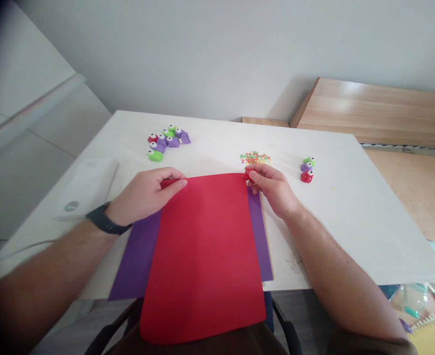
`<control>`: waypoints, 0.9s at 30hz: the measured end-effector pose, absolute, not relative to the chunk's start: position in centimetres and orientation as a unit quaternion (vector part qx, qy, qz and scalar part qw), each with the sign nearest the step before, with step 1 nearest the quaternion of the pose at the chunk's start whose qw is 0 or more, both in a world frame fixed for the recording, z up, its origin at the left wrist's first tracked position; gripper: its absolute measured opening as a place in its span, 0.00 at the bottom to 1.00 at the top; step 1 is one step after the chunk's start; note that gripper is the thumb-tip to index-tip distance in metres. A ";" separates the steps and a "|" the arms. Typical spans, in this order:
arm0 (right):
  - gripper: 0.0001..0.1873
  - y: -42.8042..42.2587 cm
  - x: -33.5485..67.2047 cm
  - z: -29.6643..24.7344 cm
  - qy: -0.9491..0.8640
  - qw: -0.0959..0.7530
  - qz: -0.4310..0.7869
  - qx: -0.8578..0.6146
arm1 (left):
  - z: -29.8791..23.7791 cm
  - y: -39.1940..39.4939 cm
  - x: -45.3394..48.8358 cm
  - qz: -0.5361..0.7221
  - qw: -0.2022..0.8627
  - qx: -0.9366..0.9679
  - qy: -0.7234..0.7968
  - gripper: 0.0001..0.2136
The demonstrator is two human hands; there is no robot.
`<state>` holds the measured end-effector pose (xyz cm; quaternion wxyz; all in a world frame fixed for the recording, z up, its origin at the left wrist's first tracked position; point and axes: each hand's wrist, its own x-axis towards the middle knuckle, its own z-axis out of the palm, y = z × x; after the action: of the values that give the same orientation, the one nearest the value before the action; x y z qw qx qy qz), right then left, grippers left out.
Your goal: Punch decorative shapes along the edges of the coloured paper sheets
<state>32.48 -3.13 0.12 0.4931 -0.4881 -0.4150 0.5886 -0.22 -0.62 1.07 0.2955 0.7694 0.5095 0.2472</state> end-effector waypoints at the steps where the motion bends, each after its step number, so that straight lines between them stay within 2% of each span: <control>1: 0.18 -3.1 32.4 0.2 -0.412 0.494 0.590 -0.488 | 1.1 -0.6 -0.2 0.248 0.294 0.770 0.509 0.11; 10: 0.14 -2.8 32.3 0.4 -0.366 0.523 0.592 -0.492 | 1.0 -0.7 -0.2 0.250 0.288 0.772 0.508 0.10; 15: 0.06 -2.9 32.3 0.5 -0.369 0.507 0.608 -0.487 | 1.1 -0.7 -0.2 0.259 0.277 0.775 0.506 0.10; 19: 0.11 -3.2 32.3 0.5 -0.415 0.482 0.574 -0.516 | 1.2 -0.7 -0.1 0.279 0.257 0.778 0.500 0.10; 27: 0.12 -3.7 32.2 1.0 -0.409 0.472 0.633 -0.457 | 1.2 -0.9 0.1 0.303 0.226 0.785 0.491 0.09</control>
<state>32.17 -3.71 1.00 0.4723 -0.4573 -0.4092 0.6328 0.14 -0.89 1.18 0.2265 0.7851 0.4907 0.3025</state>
